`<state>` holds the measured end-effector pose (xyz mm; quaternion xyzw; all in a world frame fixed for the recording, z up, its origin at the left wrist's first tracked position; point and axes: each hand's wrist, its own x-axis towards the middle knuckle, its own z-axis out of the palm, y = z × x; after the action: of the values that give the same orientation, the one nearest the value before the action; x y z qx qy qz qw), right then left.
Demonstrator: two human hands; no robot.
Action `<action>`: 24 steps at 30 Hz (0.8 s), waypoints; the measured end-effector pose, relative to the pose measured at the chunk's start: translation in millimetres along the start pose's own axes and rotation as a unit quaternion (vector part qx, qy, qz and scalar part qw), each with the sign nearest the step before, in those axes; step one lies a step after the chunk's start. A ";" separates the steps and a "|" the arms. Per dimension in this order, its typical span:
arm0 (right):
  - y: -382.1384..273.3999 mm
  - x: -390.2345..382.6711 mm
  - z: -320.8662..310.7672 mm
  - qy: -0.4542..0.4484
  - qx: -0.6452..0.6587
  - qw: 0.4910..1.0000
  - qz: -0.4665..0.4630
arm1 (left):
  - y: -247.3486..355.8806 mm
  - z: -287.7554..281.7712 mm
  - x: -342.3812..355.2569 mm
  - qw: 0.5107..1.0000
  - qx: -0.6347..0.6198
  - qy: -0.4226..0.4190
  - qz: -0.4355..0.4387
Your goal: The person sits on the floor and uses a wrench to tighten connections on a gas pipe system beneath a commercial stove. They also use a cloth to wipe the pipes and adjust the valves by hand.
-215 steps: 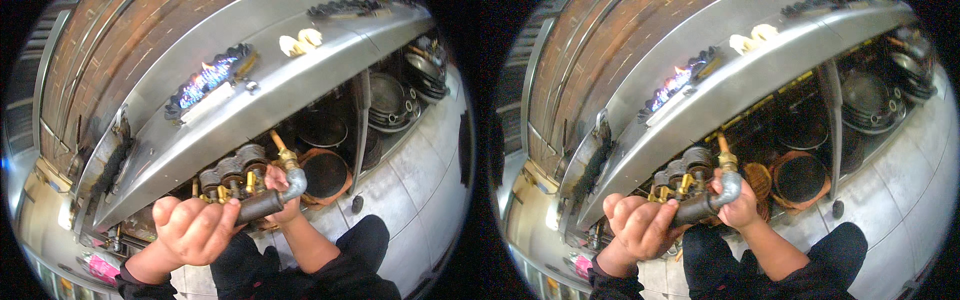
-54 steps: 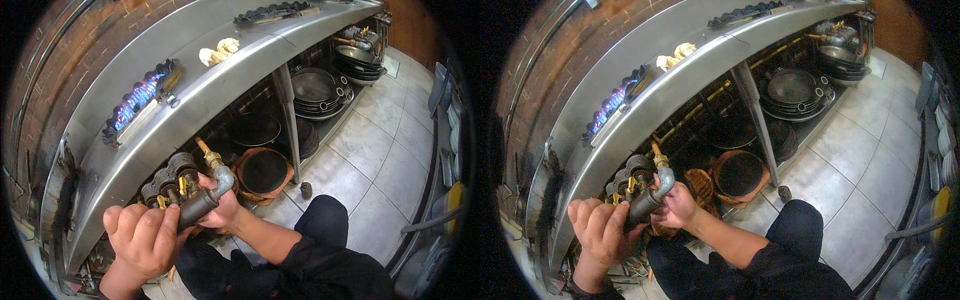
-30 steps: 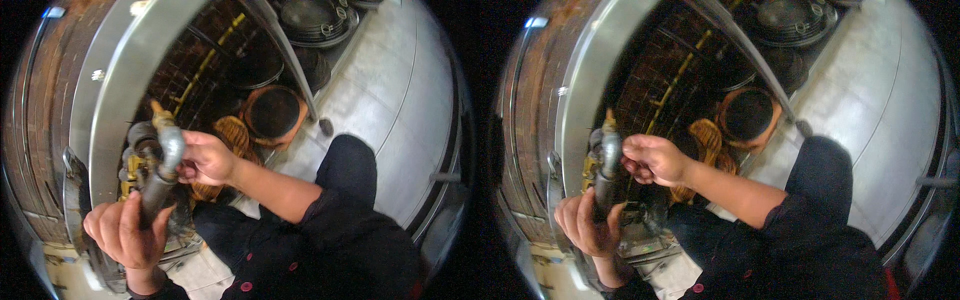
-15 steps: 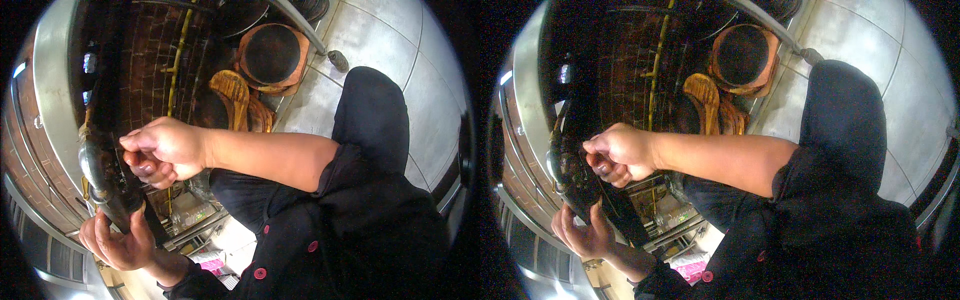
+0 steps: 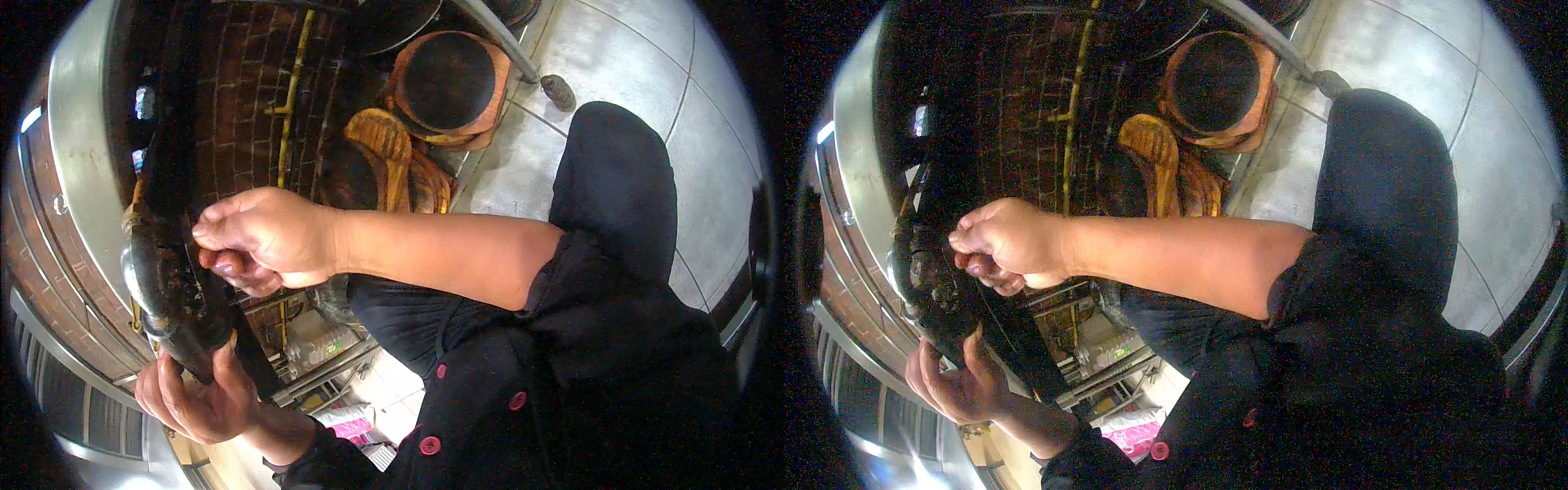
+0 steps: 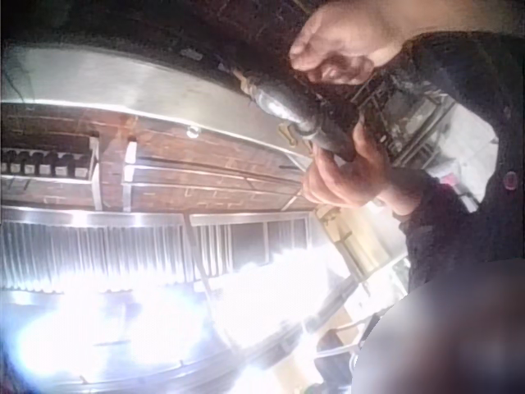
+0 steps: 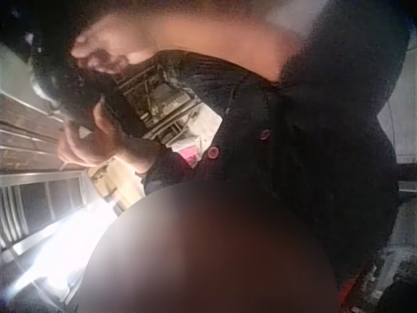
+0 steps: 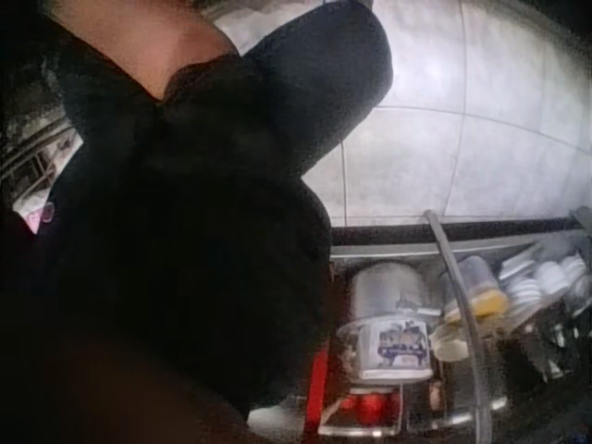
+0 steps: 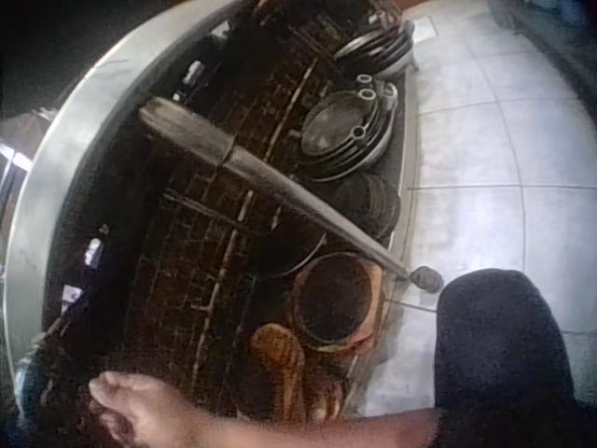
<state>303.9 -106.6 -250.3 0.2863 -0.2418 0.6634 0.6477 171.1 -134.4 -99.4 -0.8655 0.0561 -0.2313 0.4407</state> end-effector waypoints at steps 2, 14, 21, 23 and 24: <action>1.0 0.0 4.5 -0.007 0.053 0.998 0.028 | -1.6 0.2 0.3 1.000 0.012 0.006 0.008; -7.3 2.5 -7.2 0.019 -0.228 0.970 -0.089 | 1.2 1.5 -2.4 1.000 0.004 0.006 -0.008; -0.1 -3.5 6.5 0.019 0.031 0.999 -0.014 | 4.6 3.4 -0.6 1.000 0.006 0.011 -0.015; 0.7 -4.1 9.7 0.011 0.050 0.999 0.005 | 4.3 0.4 1.8 1.000 0.015 0.005 -0.012; 0.5 -4.5 8.4 0.004 0.052 0.999 0.011 | 4.2 -1.1 1.1 1.000 0.000 -0.001 -0.017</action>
<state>303.9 -115.7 -247.4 0.3142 -0.2078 0.6832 0.6256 172.1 -138.1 -101.7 -0.8668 0.0406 -0.2378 0.4365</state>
